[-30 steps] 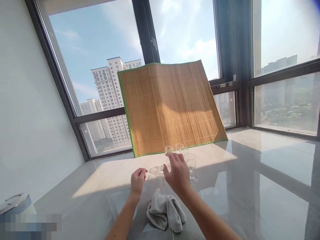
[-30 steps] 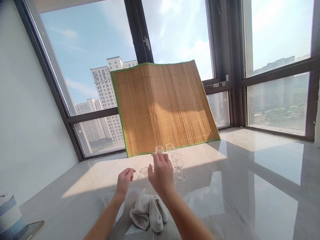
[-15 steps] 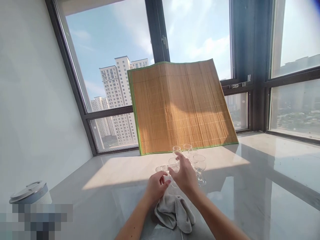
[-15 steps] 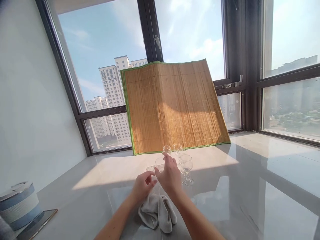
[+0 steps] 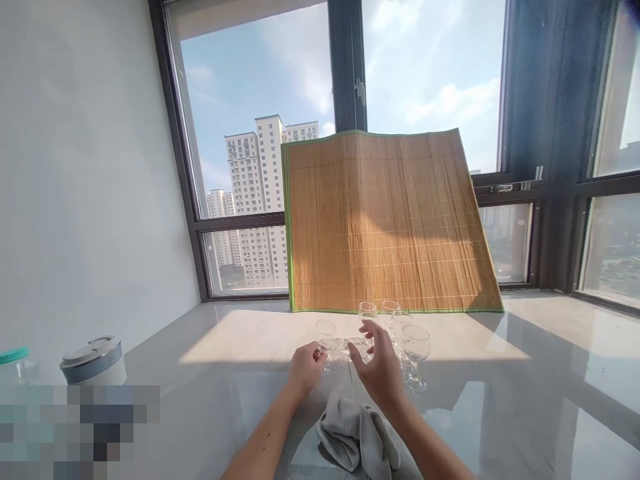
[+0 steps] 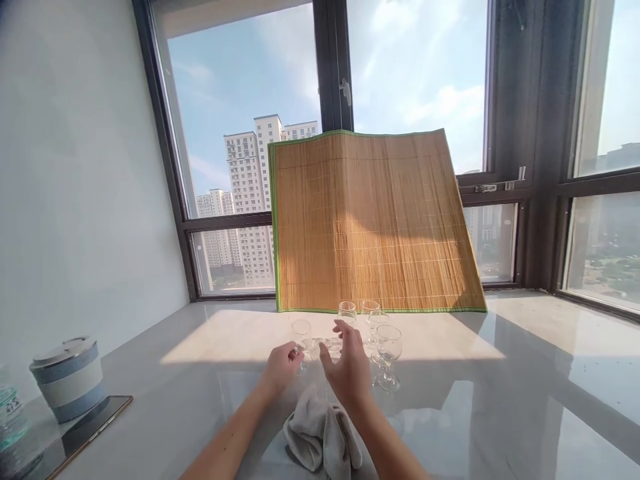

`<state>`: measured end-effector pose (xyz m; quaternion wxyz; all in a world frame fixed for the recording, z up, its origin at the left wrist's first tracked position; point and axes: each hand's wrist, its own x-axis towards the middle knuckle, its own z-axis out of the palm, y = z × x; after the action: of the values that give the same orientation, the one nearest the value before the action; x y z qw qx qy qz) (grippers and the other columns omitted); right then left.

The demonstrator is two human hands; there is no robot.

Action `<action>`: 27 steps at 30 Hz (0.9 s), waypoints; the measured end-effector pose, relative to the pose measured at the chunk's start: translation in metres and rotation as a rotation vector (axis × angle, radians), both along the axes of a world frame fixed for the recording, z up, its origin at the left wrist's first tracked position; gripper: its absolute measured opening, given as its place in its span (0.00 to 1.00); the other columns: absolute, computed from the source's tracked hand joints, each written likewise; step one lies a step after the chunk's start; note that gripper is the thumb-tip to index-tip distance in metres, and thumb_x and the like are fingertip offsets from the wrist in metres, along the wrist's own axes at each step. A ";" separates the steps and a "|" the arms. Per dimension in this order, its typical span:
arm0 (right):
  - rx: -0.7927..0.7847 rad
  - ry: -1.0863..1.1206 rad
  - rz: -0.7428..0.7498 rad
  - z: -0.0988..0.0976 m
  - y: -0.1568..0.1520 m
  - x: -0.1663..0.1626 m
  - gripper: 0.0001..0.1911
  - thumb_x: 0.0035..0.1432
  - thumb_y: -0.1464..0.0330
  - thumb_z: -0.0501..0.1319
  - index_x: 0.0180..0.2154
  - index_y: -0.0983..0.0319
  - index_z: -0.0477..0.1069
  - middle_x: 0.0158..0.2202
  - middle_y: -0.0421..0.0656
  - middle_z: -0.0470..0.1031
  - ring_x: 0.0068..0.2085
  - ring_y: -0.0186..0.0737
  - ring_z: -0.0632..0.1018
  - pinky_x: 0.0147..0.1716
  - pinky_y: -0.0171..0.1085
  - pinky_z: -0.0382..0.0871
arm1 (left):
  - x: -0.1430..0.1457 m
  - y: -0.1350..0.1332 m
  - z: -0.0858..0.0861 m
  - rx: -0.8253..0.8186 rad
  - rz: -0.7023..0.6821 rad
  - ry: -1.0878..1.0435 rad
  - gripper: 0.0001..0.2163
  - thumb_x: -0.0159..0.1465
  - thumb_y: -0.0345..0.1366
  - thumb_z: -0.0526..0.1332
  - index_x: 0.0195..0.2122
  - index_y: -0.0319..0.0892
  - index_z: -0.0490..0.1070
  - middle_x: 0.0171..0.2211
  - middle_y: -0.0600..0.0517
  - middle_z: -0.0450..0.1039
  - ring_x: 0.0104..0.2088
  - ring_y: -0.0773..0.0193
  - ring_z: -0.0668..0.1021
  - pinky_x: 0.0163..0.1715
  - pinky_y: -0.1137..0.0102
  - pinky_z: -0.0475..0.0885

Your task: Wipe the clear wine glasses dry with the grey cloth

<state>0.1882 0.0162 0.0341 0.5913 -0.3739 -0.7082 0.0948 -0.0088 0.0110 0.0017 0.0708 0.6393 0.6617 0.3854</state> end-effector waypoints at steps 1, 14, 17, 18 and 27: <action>0.055 -0.007 -0.060 0.001 0.002 0.003 0.20 0.60 0.65 0.56 0.54 0.58 0.59 0.47 0.48 0.70 0.47 0.46 0.71 0.40 0.44 0.72 | -0.009 0.002 0.000 -0.003 0.063 -0.012 0.06 0.59 0.36 0.58 0.28 0.41 0.71 0.22 0.55 0.68 0.26 0.67 0.68 0.30 0.73 0.58; -0.319 -0.001 -0.129 -0.030 0.032 0.001 0.40 0.59 0.59 0.54 0.66 0.63 0.39 0.61 0.57 0.59 0.61 0.59 0.63 0.54 0.54 0.63 | -0.055 0.005 0.002 -0.179 0.403 -0.083 0.12 0.60 0.34 0.58 0.45 0.43 0.72 0.27 0.53 0.77 0.33 0.60 0.77 0.30 0.71 0.62; -0.426 0.003 -0.086 -0.035 0.036 -0.001 0.41 0.59 0.59 0.53 0.67 0.64 0.36 0.60 0.58 0.62 0.60 0.58 0.66 0.53 0.52 0.65 | -0.054 0.005 0.004 -0.178 0.416 -0.072 0.13 0.61 0.34 0.56 0.46 0.42 0.71 0.32 0.51 0.79 0.37 0.59 0.78 0.32 0.71 0.64; -0.455 0.007 -0.074 -0.036 0.036 -0.001 0.42 0.59 0.58 0.53 0.67 0.64 0.36 0.60 0.58 0.62 0.59 0.58 0.68 0.52 0.52 0.65 | -0.054 0.006 0.004 -0.180 0.421 -0.062 0.12 0.61 0.33 0.56 0.45 0.42 0.71 0.34 0.50 0.79 0.38 0.59 0.79 0.32 0.71 0.64; -0.508 0.102 -0.040 -0.048 0.048 -0.001 0.37 0.54 0.63 0.55 0.64 0.64 0.47 0.36 0.45 0.75 0.40 0.49 0.78 0.38 0.41 0.68 | -0.046 0.010 -0.001 -0.231 0.255 0.126 0.14 0.63 0.32 0.53 0.48 0.43 0.72 0.50 0.47 0.76 0.50 0.59 0.76 0.46 0.70 0.66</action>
<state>0.1870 0.0645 -0.0144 0.5153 -0.5190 -0.6233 0.2768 -0.0549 0.0208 0.0002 0.0530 0.5607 0.7804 0.2718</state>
